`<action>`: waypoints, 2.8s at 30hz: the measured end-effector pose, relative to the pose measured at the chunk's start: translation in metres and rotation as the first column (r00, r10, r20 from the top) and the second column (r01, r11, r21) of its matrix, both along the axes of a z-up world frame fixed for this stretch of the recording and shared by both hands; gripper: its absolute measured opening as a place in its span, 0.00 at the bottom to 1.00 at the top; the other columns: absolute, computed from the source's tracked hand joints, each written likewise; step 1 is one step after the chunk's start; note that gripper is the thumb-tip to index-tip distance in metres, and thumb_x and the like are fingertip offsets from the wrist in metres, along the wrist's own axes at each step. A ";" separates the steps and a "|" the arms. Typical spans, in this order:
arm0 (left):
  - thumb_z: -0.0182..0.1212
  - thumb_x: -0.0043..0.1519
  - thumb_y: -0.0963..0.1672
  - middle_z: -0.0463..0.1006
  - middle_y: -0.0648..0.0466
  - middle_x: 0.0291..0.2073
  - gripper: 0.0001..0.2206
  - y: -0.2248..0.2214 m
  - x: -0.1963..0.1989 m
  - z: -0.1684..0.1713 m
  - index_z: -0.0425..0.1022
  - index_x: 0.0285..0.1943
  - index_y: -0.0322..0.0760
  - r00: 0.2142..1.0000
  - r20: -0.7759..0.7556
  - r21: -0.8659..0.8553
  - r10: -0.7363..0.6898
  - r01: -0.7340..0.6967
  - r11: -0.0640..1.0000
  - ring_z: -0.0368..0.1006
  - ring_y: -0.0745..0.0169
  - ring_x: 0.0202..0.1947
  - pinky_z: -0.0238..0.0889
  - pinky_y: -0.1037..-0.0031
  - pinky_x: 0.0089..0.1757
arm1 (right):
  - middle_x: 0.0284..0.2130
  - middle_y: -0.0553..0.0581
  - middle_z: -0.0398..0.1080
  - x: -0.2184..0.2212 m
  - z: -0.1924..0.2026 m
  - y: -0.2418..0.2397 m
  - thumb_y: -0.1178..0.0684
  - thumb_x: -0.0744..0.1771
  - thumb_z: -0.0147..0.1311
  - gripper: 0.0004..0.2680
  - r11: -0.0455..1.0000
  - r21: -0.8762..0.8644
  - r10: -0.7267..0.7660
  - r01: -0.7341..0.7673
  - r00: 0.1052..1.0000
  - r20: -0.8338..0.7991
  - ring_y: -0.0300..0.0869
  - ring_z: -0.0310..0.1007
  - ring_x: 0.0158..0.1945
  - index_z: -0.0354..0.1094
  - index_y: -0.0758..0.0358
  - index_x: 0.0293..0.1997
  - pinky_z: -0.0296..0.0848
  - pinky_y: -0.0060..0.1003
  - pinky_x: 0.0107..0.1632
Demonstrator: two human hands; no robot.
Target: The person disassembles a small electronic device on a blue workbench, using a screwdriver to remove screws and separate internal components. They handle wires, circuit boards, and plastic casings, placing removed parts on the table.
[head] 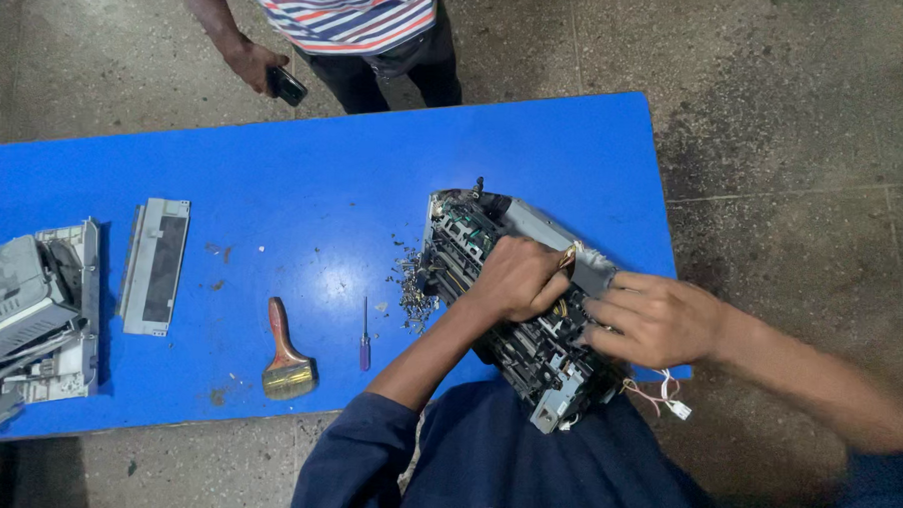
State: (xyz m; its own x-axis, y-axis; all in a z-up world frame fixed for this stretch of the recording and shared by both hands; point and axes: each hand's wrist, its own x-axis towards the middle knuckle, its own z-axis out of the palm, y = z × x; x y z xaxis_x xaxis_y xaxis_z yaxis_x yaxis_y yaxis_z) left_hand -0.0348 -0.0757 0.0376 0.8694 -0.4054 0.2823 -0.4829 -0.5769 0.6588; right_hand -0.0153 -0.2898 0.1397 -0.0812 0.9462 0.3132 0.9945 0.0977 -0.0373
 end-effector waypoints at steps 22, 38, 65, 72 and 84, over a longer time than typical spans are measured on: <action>0.51 0.57 0.49 0.72 0.39 0.18 0.14 0.002 -0.002 -0.011 0.75 0.29 0.34 1.000 -0.007 -0.052 0.028 -0.028 0.998 0.70 0.33 0.24 0.62 0.46 0.33 | 0.41 0.61 0.75 -0.073 0.009 0.020 0.39 0.57 0.64 0.21 0.678 -0.041 -0.725 0.734 0.658 -0.203 0.53 0.74 0.47 0.74 0.67 0.45 0.72 0.48 0.50; 0.52 0.57 0.48 0.73 0.38 0.19 0.14 -0.005 0.003 0.002 0.76 0.33 0.32 1.000 0.007 -0.025 -0.007 0.007 1.000 0.72 0.33 0.24 0.63 0.47 0.32 | 0.34 0.59 0.73 -0.081 -0.013 0.022 0.47 0.57 0.69 0.16 0.653 0.027 -0.742 0.756 0.647 -0.172 0.48 0.73 0.39 0.75 0.74 0.36 0.75 0.42 0.39; 0.54 0.58 0.49 0.76 0.38 0.22 0.15 -0.023 0.013 -0.002 0.79 0.43 0.35 0.995 -0.030 0.076 -0.095 0.097 0.992 0.74 0.33 0.27 0.65 0.47 0.34 | 0.47 0.57 0.66 -0.021 0.022 0.003 0.43 0.61 0.63 0.19 0.707 -0.639 -0.477 0.303 0.871 -0.115 0.50 0.66 0.53 0.70 0.63 0.51 0.68 0.48 0.48; 0.58 0.54 0.48 0.79 0.39 0.27 0.12 -0.028 0.014 -0.010 0.80 0.40 0.38 0.996 -0.030 0.063 -0.080 0.082 0.995 0.76 0.35 0.31 0.67 0.48 0.35 | 0.41 0.55 0.68 -0.009 0.027 0.021 0.57 0.61 0.56 0.07 0.722 -0.653 -0.302 0.228 0.953 0.000 0.46 0.67 0.49 0.70 0.65 0.41 0.70 0.43 0.46; 0.58 0.57 0.51 0.77 0.38 0.22 0.17 -0.023 0.013 -0.013 0.79 0.39 0.33 0.994 0.021 0.015 -0.104 0.104 0.994 0.74 0.32 0.27 0.65 0.47 0.31 | 0.47 0.55 0.69 -0.012 0.039 0.012 0.45 0.57 0.62 0.22 0.742 -0.583 -0.557 0.332 0.789 -0.260 0.49 0.69 0.54 0.69 0.61 0.53 0.70 0.44 0.51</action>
State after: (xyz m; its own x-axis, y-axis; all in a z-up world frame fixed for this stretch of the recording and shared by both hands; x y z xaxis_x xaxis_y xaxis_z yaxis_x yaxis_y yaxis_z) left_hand -0.0223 -0.0984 0.0246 0.8159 -0.4974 0.2948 -0.5552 -0.5315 0.6397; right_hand -0.0273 -0.2776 0.1787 0.4120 0.8640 -0.2895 0.7974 -0.4956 -0.3442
